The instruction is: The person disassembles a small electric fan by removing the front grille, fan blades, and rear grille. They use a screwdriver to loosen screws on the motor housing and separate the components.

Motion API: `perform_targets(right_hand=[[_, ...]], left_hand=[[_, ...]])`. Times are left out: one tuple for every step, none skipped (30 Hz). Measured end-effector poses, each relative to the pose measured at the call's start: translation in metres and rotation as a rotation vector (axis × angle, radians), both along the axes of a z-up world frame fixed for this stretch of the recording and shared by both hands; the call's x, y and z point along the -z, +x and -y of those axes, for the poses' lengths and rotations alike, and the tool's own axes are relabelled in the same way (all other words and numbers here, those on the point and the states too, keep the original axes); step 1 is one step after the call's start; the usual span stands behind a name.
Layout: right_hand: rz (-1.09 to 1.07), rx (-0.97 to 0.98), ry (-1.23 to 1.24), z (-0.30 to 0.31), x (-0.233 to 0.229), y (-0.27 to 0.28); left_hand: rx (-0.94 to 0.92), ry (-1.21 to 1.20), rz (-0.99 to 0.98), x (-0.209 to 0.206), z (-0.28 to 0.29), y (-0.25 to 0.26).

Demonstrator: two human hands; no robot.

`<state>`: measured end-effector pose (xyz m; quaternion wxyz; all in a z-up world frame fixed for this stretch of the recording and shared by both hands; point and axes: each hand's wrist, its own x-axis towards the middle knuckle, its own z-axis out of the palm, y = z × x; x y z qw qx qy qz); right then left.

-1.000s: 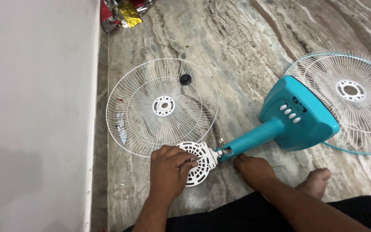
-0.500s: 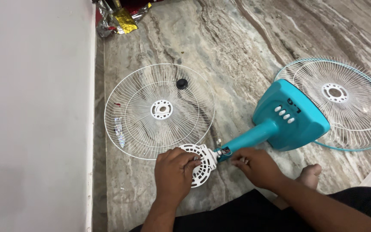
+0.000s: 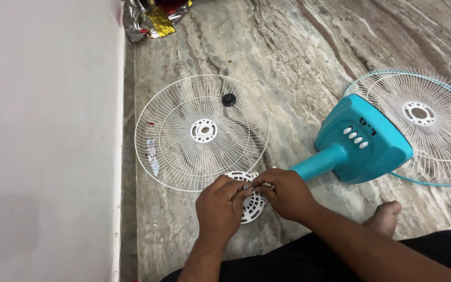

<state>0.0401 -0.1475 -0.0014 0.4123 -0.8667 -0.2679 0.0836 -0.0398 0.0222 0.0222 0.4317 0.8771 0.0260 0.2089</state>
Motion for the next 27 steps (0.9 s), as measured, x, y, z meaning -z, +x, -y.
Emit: perform_targets(right_hand=[[0.02, -0.013, -0.011, 0.0, 0.0, 0.001], [0.039, -0.026, -0.022, 0.0, 0.0, 0.002], [0.059, -0.039, -0.034, 0.0, 0.0, 0.003], [0.07, -0.075, -0.025, 0.001, 0.0, 0.004], [0.081, -0.112, -0.016, 0.002, 0.001, 0.004], [0.092, -0.149, -0.006, 0.002, 0.001, 0.004], [0.123, -0.157, -0.006, 0.001, 0.002, 0.004], [0.154, -0.165, -0.007, 0.001, 0.003, 0.004], [0.184, -0.173, -0.007, 0.0, 0.004, 0.004], [0.194, -0.164, -0.024, 0.0, 0.006, 0.003], [0.204, -0.156, -0.041, -0.001, 0.007, 0.002], [0.214, -0.148, -0.058, -0.002, 0.007, 0.001], [0.223, -0.147, -0.047, -0.003, 0.008, -0.001], [0.232, -0.146, -0.035, -0.004, 0.008, -0.002], [0.241, -0.145, -0.025, -0.004, 0.008, -0.003], [0.235, -0.134, -0.032, -0.005, 0.008, -0.004], [0.228, -0.122, -0.04, -0.005, 0.008, -0.005], [0.222, -0.11, -0.048, -0.006, 0.007, -0.006], [0.189, -0.083, -0.055, -0.006, 0.007, -0.007], [0.155, -0.056, -0.061, -0.007, 0.006, -0.007], [0.122, -0.03, -0.066, -0.008, 0.005, -0.007], [0.143, -0.039, -0.099, -0.008, 0.004, -0.007], [0.164, -0.049, -0.131, -0.009, 0.003, -0.008], [0.185, -0.058, -0.164, -0.009, 0.003, -0.008], [0.214, -0.07, -0.189, -0.009, 0.003, -0.008], [0.243, -0.081, -0.214, -0.009, 0.003, -0.008], [0.272, -0.093, -0.24, -0.009, 0.003, -0.007]], left_hand=[[0.002, -0.003, 0.022, 0.001, 0.0, 0.0], [0.003, -0.002, 0.021, 0.002, -0.001, 0.001], [0.002, -0.002, 0.021, 0.002, -0.001, 0.001], [0.002, -0.002, 0.02, 0.003, -0.001, 0.002], [-0.001, 0.006, 0.013, 0.003, 0.0, 0.002], [-0.005, 0.013, 0.006, 0.004, 0.0, 0.002], [-0.008, 0.022, -0.002, 0.004, -0.001, 0.003], [-0.005, 0.024, 0.002, 0.004, -0.001, 0.003], [-0.002, 0.025, 0.005, 0.004, -0.001, 0.003], [0.001, 0.026, 0.008, 0.004, -0.001, 0.003], [-0.001, 0.025, 0.014, 0.004, -0.001, 0.003], [-0.003, 0.025, 0.019, 0.004, -0.001, 0.003], [-0.005, 0.025, 0.025, 0.003, -0.001, 0.003], [-0.004, 0.021, 0.027, 0.003, -0.002, 0.002], [-0.003, 0.017, 0.029, 0.003, -0.002, 0.002], [-0.001, 0.013, 0.031, 0.003, -0.002, 0.002], [0.001, 0.01, 0.027, 0.003, -0.002, 0.002], [0.004, 0.008, 0.023, 0.003, -0.002, 0.002], [0.008, 0.006, 0.02, 0.003, -0.002, 0.002], [0.006, 0.007, 0.007, 0.004, -0.001, 0.002], [0.004, 0.008, -0.007, 0.004, -0.001, 0.003], [0.002, 0.009, -0.02, 0.004, -0.001, 0.003], [0.007, 0.009, -0.011, 0.004, -0.002, 0.003], [0.013, 0.009, -0.002, 0.005, -0.002, 0.003], [0.019, 0.009, 0.007, 0.005, -0.002, 0.003], [0.015, 0.011, -0.003, 0.005, -0.002, 0.003], [0.011, 0.012, -0.012, 0.005, -0.002, 0.003]])
